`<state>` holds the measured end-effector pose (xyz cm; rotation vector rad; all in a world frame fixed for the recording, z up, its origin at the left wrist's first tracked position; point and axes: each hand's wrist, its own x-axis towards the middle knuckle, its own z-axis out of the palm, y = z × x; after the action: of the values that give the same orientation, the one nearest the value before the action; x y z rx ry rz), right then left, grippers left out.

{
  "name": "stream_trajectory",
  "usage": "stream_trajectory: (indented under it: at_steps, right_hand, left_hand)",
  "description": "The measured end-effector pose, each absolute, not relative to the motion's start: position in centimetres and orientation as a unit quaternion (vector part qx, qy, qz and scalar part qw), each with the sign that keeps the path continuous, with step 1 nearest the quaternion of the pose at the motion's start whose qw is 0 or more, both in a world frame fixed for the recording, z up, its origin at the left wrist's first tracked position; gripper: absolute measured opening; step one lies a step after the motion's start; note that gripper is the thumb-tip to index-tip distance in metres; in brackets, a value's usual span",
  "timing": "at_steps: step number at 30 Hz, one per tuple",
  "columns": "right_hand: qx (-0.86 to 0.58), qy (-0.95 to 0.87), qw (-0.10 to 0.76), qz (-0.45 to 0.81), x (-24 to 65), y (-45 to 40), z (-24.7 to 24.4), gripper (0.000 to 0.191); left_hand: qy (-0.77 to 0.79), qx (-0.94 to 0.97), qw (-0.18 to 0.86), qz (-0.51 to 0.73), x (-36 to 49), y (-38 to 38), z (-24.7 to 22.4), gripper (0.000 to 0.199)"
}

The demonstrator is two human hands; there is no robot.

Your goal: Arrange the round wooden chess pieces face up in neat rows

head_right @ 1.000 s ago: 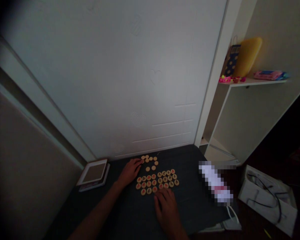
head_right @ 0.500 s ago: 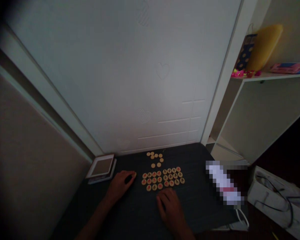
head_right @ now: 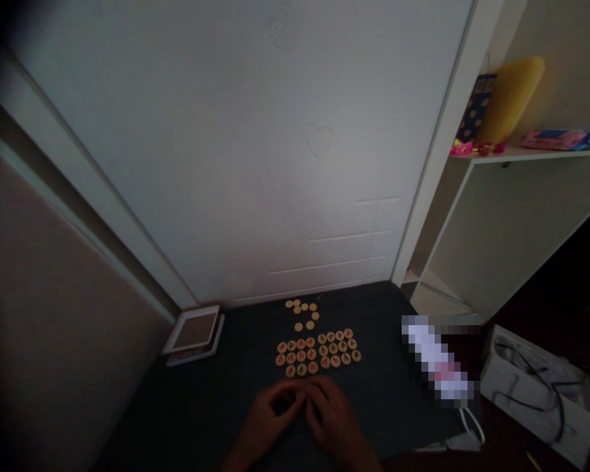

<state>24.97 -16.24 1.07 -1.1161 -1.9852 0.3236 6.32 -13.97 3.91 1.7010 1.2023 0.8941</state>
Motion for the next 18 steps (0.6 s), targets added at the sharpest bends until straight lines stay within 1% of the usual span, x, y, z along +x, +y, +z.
stream_trajectory:
  at_steps: [5,10,18]
  right_hand:
    - [-0.435,-0.794,0.405,0.13,24.8,-16.2,1.0,0.042]
    - [-0.443,-0.798,0.388,0.132,24.8,-16.2,0.7,0.027]
    - [-0.442,-0.803,0.383,0.112,24.9,-16.0,-0.2,0.017]
  left_hand:
    - [0.475,0.651,0.469,0.361,6.0,-14.0,4.0,0.024]
    - [0.481,0.643,0.483,0.35,6.1,-14.2,3.8,0.023]
    - [0.497,0.634,0.478,0.351,6.4,-14.0,2.5,0.02]
